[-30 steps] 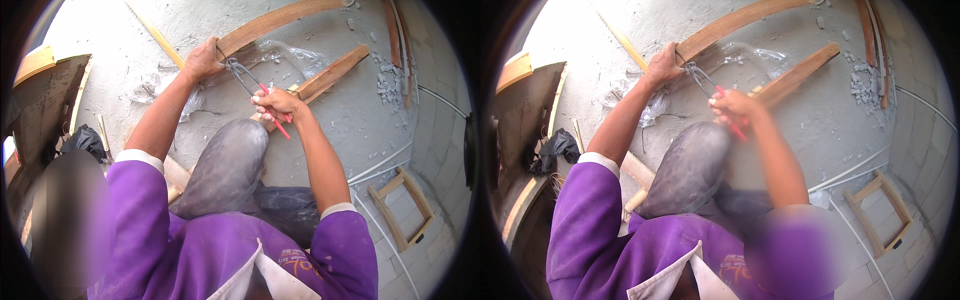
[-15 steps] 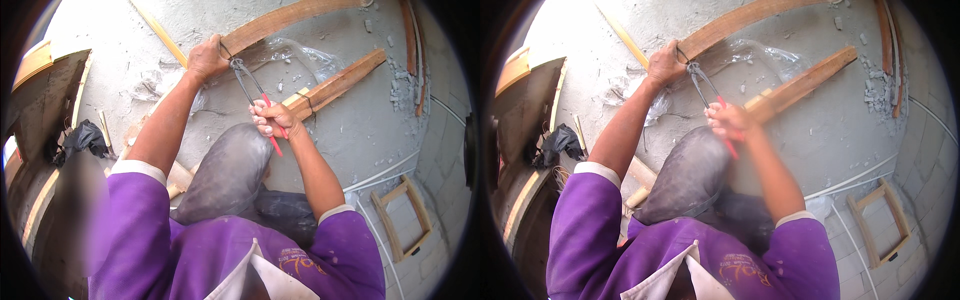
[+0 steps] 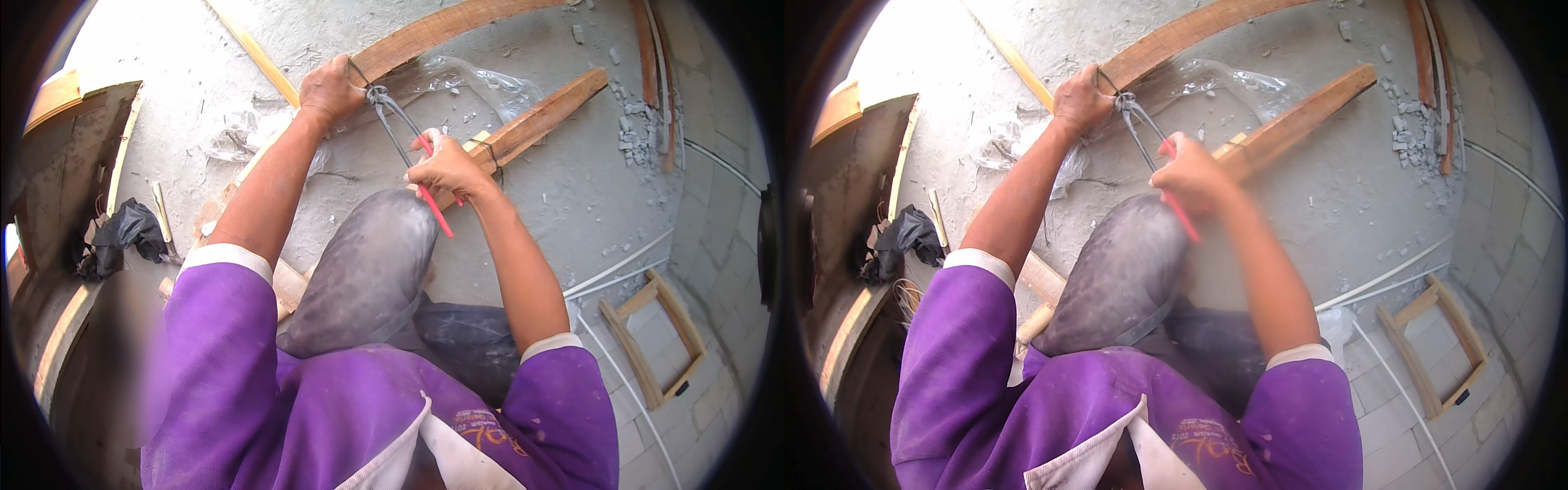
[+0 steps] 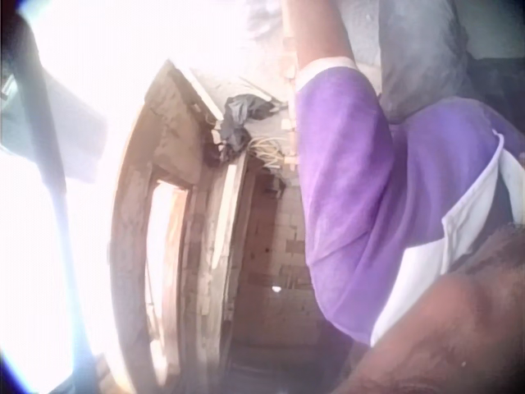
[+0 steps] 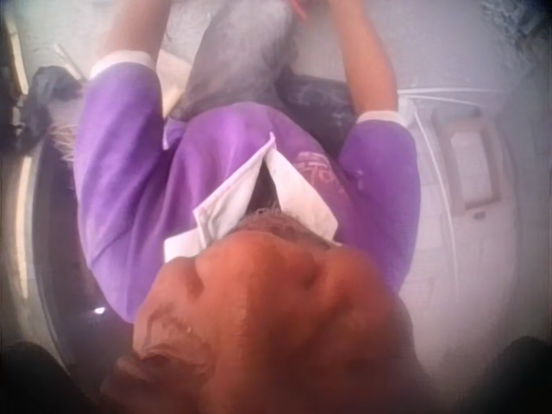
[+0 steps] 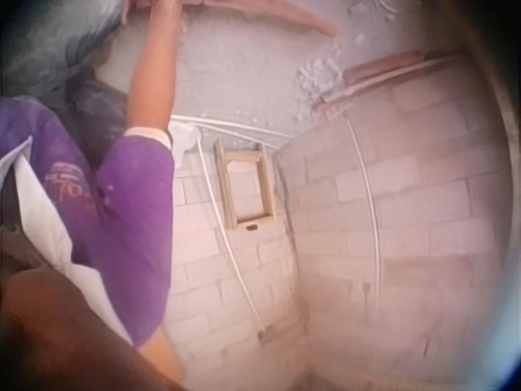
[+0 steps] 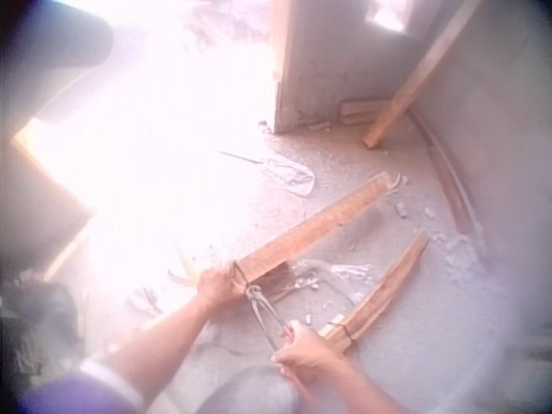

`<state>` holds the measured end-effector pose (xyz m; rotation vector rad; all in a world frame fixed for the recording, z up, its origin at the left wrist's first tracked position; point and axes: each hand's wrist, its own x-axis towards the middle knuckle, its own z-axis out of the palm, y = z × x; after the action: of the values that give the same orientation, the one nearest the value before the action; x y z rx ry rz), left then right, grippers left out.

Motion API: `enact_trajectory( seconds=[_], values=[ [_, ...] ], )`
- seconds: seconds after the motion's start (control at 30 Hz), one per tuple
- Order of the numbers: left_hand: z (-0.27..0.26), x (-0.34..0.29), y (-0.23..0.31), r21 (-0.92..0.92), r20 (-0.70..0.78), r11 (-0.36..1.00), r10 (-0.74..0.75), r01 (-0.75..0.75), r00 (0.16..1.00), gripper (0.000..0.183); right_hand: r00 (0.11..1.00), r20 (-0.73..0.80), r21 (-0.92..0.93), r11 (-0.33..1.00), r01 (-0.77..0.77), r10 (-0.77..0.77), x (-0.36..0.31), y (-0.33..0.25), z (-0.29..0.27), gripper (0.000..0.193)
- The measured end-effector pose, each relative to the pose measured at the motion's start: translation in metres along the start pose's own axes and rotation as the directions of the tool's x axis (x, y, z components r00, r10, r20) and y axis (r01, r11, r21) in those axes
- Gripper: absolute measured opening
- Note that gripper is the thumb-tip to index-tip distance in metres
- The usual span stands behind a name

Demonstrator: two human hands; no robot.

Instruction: The person sits on the floor and assembles a wooden frame by tying wooden planks together with wire. They use pliers to twist and secure the wire around the joints of the planks.

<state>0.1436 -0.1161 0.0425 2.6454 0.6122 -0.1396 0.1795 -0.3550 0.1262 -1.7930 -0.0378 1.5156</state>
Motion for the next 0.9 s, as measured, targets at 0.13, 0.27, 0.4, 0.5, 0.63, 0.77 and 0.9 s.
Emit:
enact_trajectory(
  seconds=[0.13,0.27,0.4,0.5,0.63,0.77,0.9],
  values=[
    [-0.001,0.0,-0.002,-0.027,0.003,0.999,0.028,-0.028,1.0,0.041,0.916,-0.163,-0.789,0.606,0.102,-0.367,-0.004,0.0,0.011,0.064],
    [-0.001,0.002,-0.003,-0.046,0.075,0.999,0.009,-0.006,0.997,0.037,0.83,-0.295,-0.932,0.335,-0.14,-0.474,-0.009,0.0,0.024,0.059],
    [-0.001,0.003,-0.003,-0.024,0.1,1.0,-0.003,0.006,0.995,0.032,0.746,-0.319,-0.947,0.173,-0.27,-0.585,-0.001,0.014,0.036,0.046],
    [-0.001,0.002,-0.001,-0.015,0.098,1.0,-0.018,0.02,0.995,0.032,0.775,-0.341,-0.934,0.286,-0.214,-0.532,0.003,0.015,0.039,0.033],
    [-0.004,0.002,-0.002,-0.025,0.099,1.0,-0.008,0.01,0.995,0.032,0.868,-0.264,-0.933,0.339,-0.12,-0.42,-0.005,-0.007,0.012,0.023],
    [-0.001,0.002,-0.007,-0.021,0.08,1.0,-0.004,0.005,0.997,0.033,0.943,-0.19,-0.868,0.495,-0.031,-0.274,0.003,-0.008,0.0,0.028],
    [-0.002,0.003,0.0,-0.016,0.084,1.0,-0.002,0.003,0.997,0.041,0.975,-0.098,-0.68,0.729,0.079,-0.198,0.007,0.005,-0.005,0.03]
  ],
)
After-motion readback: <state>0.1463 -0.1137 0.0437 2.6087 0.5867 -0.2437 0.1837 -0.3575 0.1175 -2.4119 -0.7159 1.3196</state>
